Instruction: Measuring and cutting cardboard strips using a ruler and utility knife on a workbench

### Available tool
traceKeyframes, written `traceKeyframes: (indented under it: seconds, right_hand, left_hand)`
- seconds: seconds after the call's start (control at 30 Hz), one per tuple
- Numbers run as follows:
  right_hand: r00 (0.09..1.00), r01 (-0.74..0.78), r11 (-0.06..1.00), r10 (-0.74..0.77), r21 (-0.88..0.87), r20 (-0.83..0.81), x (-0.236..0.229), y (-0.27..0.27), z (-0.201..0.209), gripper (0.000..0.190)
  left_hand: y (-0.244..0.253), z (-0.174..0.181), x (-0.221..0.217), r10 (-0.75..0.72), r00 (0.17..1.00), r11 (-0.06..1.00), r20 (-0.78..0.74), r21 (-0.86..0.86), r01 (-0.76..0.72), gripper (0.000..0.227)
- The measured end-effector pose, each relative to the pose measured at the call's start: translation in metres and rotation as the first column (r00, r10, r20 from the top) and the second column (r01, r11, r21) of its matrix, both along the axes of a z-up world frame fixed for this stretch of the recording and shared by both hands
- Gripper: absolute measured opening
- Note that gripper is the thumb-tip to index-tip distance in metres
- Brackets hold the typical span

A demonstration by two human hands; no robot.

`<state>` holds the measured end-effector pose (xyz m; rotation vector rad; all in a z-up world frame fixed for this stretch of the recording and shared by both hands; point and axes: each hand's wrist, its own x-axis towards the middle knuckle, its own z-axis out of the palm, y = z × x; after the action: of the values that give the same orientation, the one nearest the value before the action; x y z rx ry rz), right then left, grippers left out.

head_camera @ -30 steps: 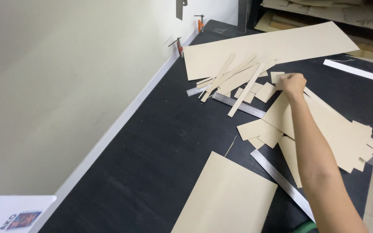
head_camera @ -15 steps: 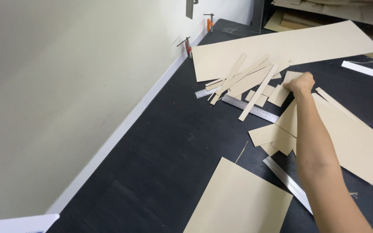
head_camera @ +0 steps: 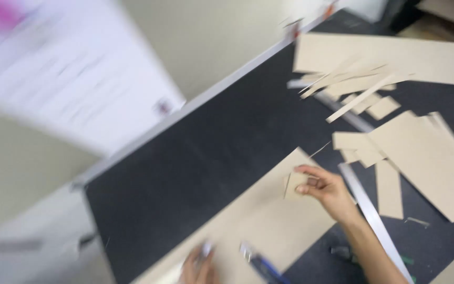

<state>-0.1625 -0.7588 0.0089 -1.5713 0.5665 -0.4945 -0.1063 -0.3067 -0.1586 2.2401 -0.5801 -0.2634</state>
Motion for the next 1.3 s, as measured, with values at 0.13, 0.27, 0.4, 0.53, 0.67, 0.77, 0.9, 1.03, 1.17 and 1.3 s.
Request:
traceKeyframes:
  seconds: [0.13, 0.27, 0.4, 0.53, 0.67, 0.77, 0.9, 1.03, 1.17, 1.3]
  right_hand:
    - [0.909, -0.414, 0.906, 0.407, 0.093, 0.088, -0.036, 0.139, 0.045, 0.042]
    - [0.734, -0.654, 0.755, 0.621, 0.039, 0.275, -0.063, 0.201, 0.061, 0.040]
    - [0.692, -0.680, 0.720, 0.692, -0.137, 0.207, -0.093, 0.232, 0.079, 0.039]
    - [0.686, -0.680, 0.693, 0.717, -0.241, 0.127, -0.119, 0.262, 0.102, 0.040]
    - [0.572, -0.720, 0.533, 0.818, -0.444, 0.054, -0.136, 0.285, 0.122, 0.082]
    - [0.566, -0.676, 0.456, 0.825, -0.579, -0.012, -0.146, 0.306, 0.136, 0.088]
    - [0.602, -0.677, 0.505, 0.798, -0.535, -0.010, -0.157, 0.321, 0.131, 0.082]
    - [0.604, -0.694, 0.536, 0.797, -0.481, 0.016, -0.169, 0.329, 0.122, 0.086]
    - [0.633, -0.673, 0.557, 0.774, -0.486, 0.011, -0.178, 0.336, 0.127, 0.091]
    - [0.694, -0.628, 0.616, 0.720, -0.476, 0.015, -0.189, 0.343, 0.133, 0.088]
  left_hand:
    - [-0.079, 0.193, -0.052, -0.412, 0.700, 0.764, -0.583, -0.640, -0.084, 0.050]
    - [-0.059, 0.222, -0.098, -0.528, 0.508, 0.538, -0.680, -0.731, -0.419, 0.044]
    - [-0.017, 0.240, -0.134, -0.593, 0.518, 0.466, -0.617, -0.787, -0.404, 0.046]
    - [0.008, 0.238, -0.154, -0.593, 0.570, 0.466, -0.568, -0.820, -0.332, 0.052]
    - [0.033, 0.257, -0.170, -0.614, 0.531, 0.428, -0.584, -0.812, -0.397, 0.045]
    - [0.048, 0.267, -0.180, -0.599, 0.554, 0.480, -0.578, -0.813, -0.329, 0.047]
    - [0.062, 0.273, -0.183, -0.526, 0.571, 0.600, -0.630, -0.751, -0.276, 0.049]
    - [0.070, 0.271, -0.188, -0.440, 0.671, 0.703, -0.596, -0.694, -0.156, 0.054]
    - [0.071, 0.284, -0.196, -0.406, 0.690, 0.722, -0.598, -0.673, -0.159, 0.060]
    - [0.070, 0.301, -0.209, -0.309, 0.763, 0.710, -0.568, -0.671, -0.212, 0.058]
